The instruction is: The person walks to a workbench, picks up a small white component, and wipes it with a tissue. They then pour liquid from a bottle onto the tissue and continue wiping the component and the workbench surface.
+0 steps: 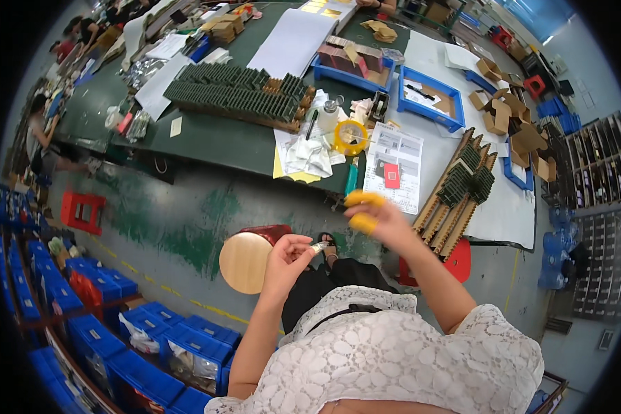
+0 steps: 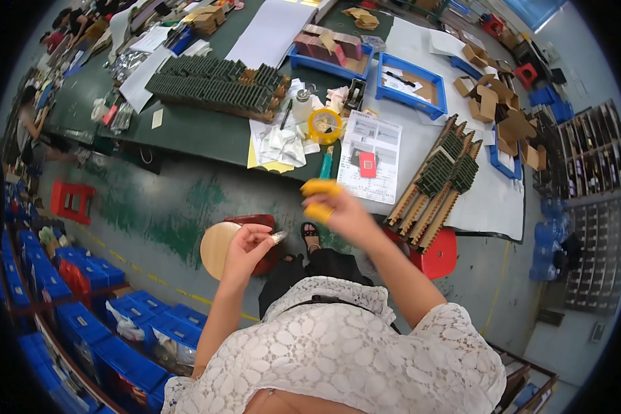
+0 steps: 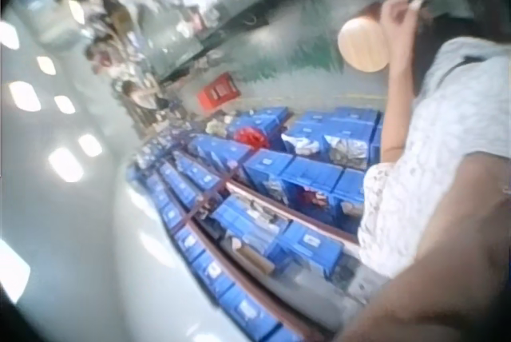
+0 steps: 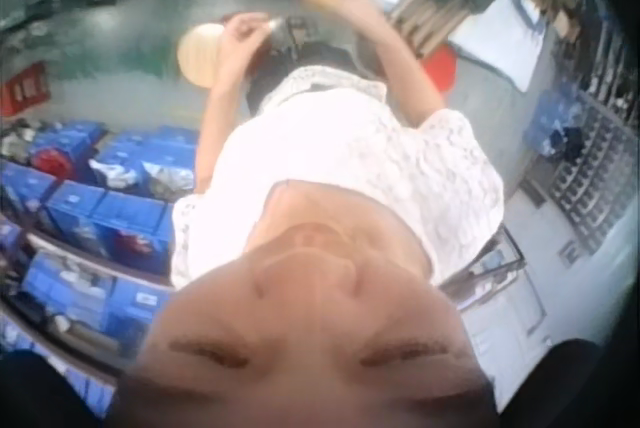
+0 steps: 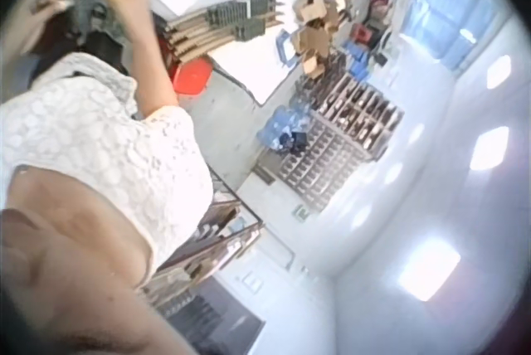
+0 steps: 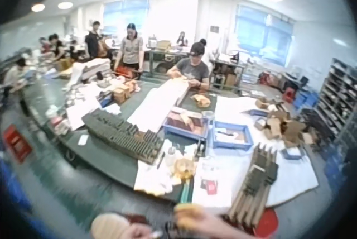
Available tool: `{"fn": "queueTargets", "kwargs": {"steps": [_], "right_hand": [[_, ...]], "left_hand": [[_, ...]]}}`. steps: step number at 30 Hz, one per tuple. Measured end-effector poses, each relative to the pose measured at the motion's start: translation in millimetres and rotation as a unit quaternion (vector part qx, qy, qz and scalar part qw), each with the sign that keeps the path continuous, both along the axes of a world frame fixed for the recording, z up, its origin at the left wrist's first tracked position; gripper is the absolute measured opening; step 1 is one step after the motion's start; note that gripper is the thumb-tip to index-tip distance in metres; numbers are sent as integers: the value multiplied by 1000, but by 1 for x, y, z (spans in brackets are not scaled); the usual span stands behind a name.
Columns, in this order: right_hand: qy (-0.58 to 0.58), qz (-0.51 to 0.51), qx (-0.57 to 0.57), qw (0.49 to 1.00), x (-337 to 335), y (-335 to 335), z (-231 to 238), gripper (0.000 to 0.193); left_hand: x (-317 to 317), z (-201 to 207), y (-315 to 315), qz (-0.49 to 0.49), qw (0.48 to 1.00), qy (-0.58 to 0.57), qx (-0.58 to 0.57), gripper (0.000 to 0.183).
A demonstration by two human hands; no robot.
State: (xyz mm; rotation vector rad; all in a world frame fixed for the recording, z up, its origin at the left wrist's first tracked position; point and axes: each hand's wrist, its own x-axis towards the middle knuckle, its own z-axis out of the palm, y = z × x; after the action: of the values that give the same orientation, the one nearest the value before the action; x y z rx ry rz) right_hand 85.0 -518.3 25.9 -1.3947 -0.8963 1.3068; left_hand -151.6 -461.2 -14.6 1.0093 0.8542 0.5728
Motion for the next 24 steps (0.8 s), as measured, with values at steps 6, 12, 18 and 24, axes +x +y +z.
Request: {"fn": "queueTargets", "kwargs": {"steps": [6,12,18,24], "right_hand": [[-135,-355,57,923,159,70,-102,36],[-286,-432,29,855,248,176,-224,43],[-368,-433,-45,822,258,213,-240,45],[-391,-410,10,824,244,227,-229,34]], "left_hand": [[33,-1,60,60,996,21,62,21],[76,5,125,102,992,72,19,21],[114,-5,165,136,989,53,-16,21],[112,-16,183,138,987,70,-36,22]]}}
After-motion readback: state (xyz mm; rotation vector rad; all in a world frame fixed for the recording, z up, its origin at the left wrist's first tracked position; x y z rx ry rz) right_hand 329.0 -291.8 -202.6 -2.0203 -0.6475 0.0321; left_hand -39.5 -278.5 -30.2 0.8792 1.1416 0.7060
